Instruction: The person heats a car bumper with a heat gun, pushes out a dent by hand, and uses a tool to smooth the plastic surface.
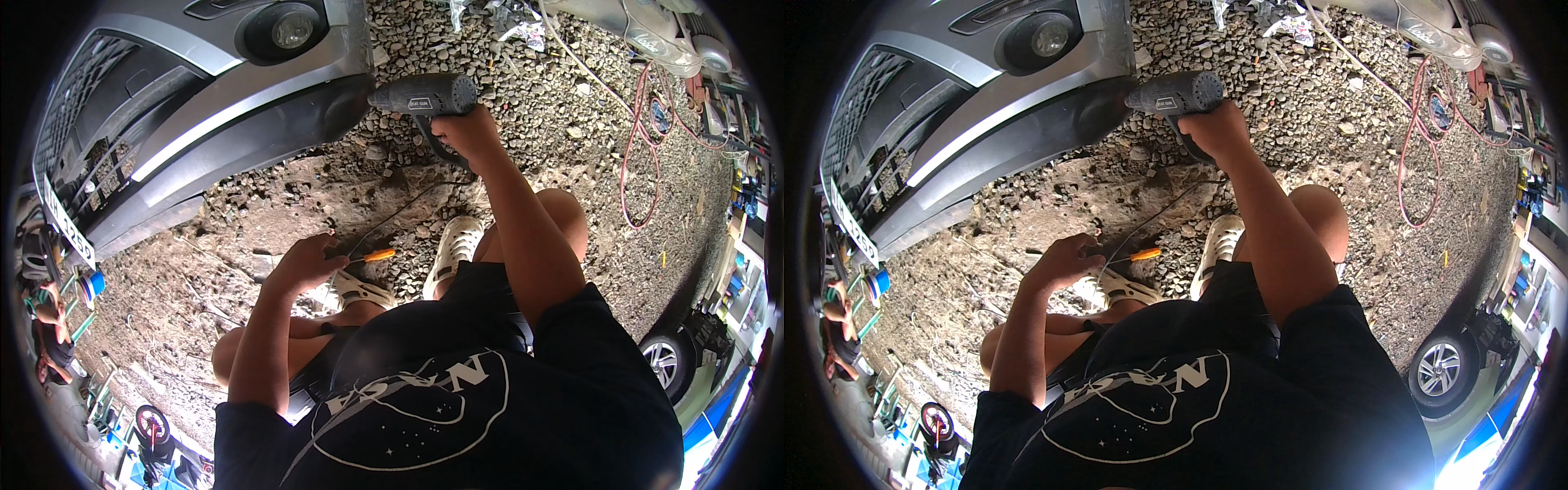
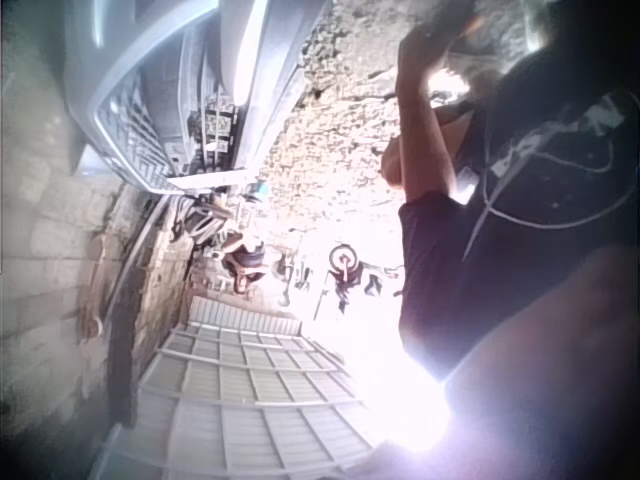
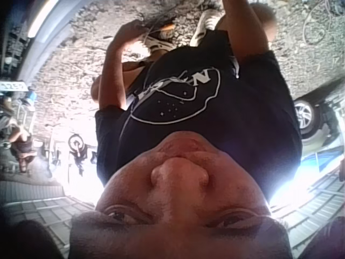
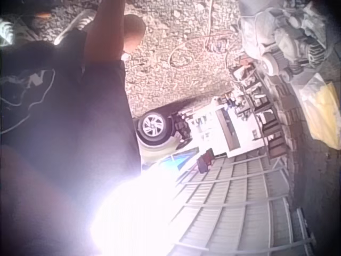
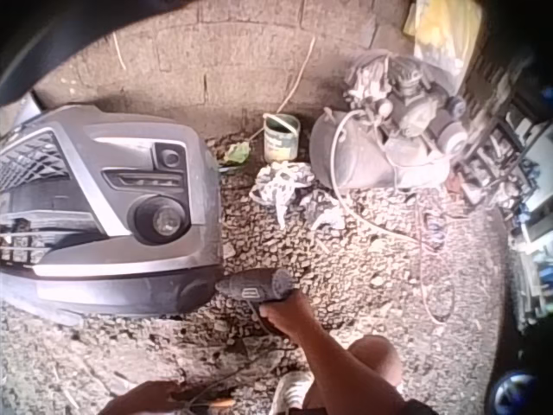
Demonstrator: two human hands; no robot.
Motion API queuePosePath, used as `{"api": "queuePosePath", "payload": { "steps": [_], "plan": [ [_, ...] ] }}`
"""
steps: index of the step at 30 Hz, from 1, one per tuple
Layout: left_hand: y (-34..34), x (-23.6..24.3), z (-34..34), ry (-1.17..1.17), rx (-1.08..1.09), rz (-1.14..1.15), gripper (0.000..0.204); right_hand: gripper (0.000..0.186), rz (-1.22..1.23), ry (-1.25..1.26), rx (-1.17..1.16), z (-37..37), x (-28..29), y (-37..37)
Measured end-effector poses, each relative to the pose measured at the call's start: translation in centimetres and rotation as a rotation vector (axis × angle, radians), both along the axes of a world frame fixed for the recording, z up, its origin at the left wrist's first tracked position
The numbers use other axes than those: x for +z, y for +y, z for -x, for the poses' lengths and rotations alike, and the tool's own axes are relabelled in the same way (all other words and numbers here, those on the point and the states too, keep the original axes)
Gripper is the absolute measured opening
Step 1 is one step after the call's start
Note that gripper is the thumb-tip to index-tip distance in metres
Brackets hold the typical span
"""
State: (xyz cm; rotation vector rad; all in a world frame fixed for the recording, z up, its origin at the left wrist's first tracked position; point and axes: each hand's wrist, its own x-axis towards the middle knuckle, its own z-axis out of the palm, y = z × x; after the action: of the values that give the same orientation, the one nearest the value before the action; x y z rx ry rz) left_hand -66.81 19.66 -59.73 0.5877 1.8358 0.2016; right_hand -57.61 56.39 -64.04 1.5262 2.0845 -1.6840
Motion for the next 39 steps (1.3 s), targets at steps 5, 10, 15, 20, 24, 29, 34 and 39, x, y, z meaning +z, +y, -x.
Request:
{"api": "queuePosePath", "payload": {
  "steps": [5, 10, 15, 20, 24, 29, 34, 39],
  "plan": [
    [-0.3, -0.2, -0.1, 0.002, 0.007, -0.002, 0.057, 0.031, 0.001, -0.038, 0.024, 0.2, 0.1, -0.1],
    [-0.1, 0.1, -0.2, 0.021, 0.006, 0.0, 0.056, 0.029, -0.002, -0.057, 0.047, 0.0, -0.4, -0.1],
    [-0.2, 0.0, -0.2, 0.017, -0.002, -0.002, 0.055, 0.028, 0.017, -0.065, 0.076, -0.1, -0.8, -0.3],
    [-0.2, -0.1, -0.2, 0.013, -0.003, 0.001, 0.055, 0.041, 0.071, -0.089, 0.113, -0.1, -0.6, -0.2],
    [0.8, 0.9, 0.2, -0.027, -0.014, 0.038, 0.064, 0.037, 0.103, -0.074, 0.138, -0.2, -0.2, -0.3],
    [1.0, 1.4, 0.2, -0.03, -0.024, 0.056, 0.068, 0.031, 0.207, -0.023, 0.146, 0.1, 1.0, -0.5],
    [0.9, 1.1, 0.1, -0.035, -0.024, 0.053, 0.069, 0.026, 0.316, 0.045, 0.147, 0.1, 1.4, -0.3],
    [1.2, 1.2, 0.0, -0.023, -0.03, 0.045, 0.068, 0.023, 0.377, 0.107, 0.102, 0.0, 1.6, -0.2]
  ]
}}
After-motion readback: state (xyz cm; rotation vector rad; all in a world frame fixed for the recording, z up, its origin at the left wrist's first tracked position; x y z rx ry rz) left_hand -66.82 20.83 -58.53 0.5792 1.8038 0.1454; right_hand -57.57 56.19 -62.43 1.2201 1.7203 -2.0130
